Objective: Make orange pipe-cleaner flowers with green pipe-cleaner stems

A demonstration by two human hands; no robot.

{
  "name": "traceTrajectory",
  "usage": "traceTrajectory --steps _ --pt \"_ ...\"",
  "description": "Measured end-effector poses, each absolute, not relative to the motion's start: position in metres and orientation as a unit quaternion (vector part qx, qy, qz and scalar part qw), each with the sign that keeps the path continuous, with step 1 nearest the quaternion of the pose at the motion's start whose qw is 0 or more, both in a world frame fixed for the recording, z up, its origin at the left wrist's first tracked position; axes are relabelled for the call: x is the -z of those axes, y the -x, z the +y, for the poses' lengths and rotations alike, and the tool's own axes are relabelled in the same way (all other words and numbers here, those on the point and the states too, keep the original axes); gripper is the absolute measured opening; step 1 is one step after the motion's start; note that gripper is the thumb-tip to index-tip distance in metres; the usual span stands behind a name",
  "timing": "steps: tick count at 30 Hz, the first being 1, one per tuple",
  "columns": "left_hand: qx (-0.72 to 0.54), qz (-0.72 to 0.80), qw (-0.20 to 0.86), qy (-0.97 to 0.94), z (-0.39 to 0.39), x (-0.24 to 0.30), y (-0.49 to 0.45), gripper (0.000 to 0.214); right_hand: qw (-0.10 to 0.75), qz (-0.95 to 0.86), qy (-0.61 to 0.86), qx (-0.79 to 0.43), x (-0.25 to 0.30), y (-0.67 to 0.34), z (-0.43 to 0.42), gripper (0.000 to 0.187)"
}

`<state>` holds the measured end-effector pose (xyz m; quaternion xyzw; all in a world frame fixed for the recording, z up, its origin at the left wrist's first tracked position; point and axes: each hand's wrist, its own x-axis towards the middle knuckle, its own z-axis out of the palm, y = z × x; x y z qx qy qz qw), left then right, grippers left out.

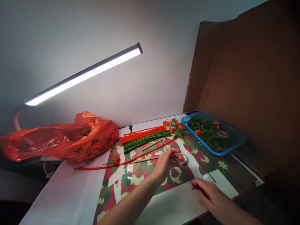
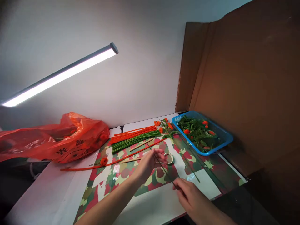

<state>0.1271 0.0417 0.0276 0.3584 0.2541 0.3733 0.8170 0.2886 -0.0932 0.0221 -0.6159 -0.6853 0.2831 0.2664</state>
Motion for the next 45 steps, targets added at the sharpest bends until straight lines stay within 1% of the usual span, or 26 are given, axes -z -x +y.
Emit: traceTrajectory --steps 2,5,7,8,10,11,12,14,16,17,20,22,26,30,33,35,36,39,40,42,45 --pt "-0.415 0.262 0.813 -0.313 0.053 -0.036 -0.106 0.040 0.267 -0.708 0.552 -0.351 -0.022 -0.255 -0.073 0.017" --pt "-0.483 0.278 0.782 -0.278 0.071 -0.055 -0.055 0.042 0.280 -0.732 0.495 -0.374 -0.023 -0.215 -0.047 0.014" --pt "-0.514 0.289 0.762 -0.268 0.081 -0.068 -0.018 0.040 0.270 -0.762 0.454 -0.375 -0.024 -0.205 -0.032 0.014" --pt "-0.524 0.295 0.753 -0.265 0.084 -0.072 -0.002 0.039 0.268 -0.774 0.455 -0.350 -0.025 -0.207 -0.025 0.014" --pt "-0.543 0.311 0.734 -0.263 0.089 -0.074 0.021 0.036 0.265 -0.776 0.522 -0.233 -0.025 -0.223 -0.011 0.013" --pt "-0.552 0.321 0.723 -0.262 0.090 -0.070 0.027 0.033 0.267 -0.765 0.551 -0.202 -0.025 -0.236 -0.005 0.014" --pt "-0.562 0.331 0.711 -0.262 0.091 -0.065 0.030 0.030 0.266 -0.755 0.570 -0.184 -0.024 -0.250 0.000 0.013" --pt "-0.581 0.350 0.686 -0.263 0.091 -0.048 0.028 0.021 0.249 -0.755 0.585 -0.162 -0.020 -0.279 0.007 0.002" --pt "-0.598 0.365 0.662 -0.267 0.091 -0.029 0.018 0.010 0.224 -0.760 0.592 -0.146 -0.014 -0.300 0.009 0.004" --pt "-0.605 0.371 0.651 -0.271 0.090 -0.020 0.011 0.010 0.213 -0.764 0.594 -0.139 -0.011 -0.306 0.010 0.005" --pt "-0.596 0.390 0.637 -0.297 0.088 -0.001 -0.008 0.029 0.181 -0.778 0.589 -0.121 -0.004 -0.306 0.010 0.012" --pt "-0.576 0.405 0.634 -0.320 0.085 0.006 -0.016 0.038 0.166 -0.782 0.591 -0.108 -0.003 -0.299 0.013 0.012" --pt "-0.538 0.444 0.617 -0.365 0.076 0.014 -0.019 0.044 0.138 -0.777 0.607 -0.092 -0.007 -0.284 0.026 0.008" --pt "-0.517 0.473 0.592 -0.399 0.067 0.020 -0.020 0.046 0.123 -0.771 0.616 -0.102 -0.011 -0.278 0.042 0.011" --pt "-0.523 0.479 0.575 -0.408 0.064 0.022 -0.023 0.056 0.112 -0.776 0.607 -0.127 -0.015 -0.277 0.050 0.016" --pt "-0.533 0.465 0.565 -0.425 0.063 0.024 -0.026 0.060 0.116 -0.789 0.586 -0.145 -0.019 -0.274 0.051 0.015" --pt "-0.536 0.453 0.562 -0.437 0.062 0.024 -0.027 0.058 0.121 -0.797 0.572 -0.152 -0.020 -0.271 0.050 0.013" --pt "-0.534 0.424 0.562 -0.468 0.059 0.025 -0.031 0.044 0.152 -0.821 0.518 -0.188 -0.026 -0.254 0.047 0.011" --pt "-0.531 0.420 0.566 -0.471 0.059 0.025 -0.032 0.043 0.181 -0.823 0.492 -0.219 -0.027 -0.247 0.046 0.012" --pt "-0.530 0.410 0.574 -0.470 0.059 0.021 -0.034 0.048 0.234 -0.823 0.453 -0.250 -0.030 -0.235 0.049 0.015" --pt "-0.542 0.394 0.580 -0.463 0.065 0.009 -0.034 0.054 0.282 -0.829 0.413 -0.251 -0.038 -0.226 0.062 0.014"
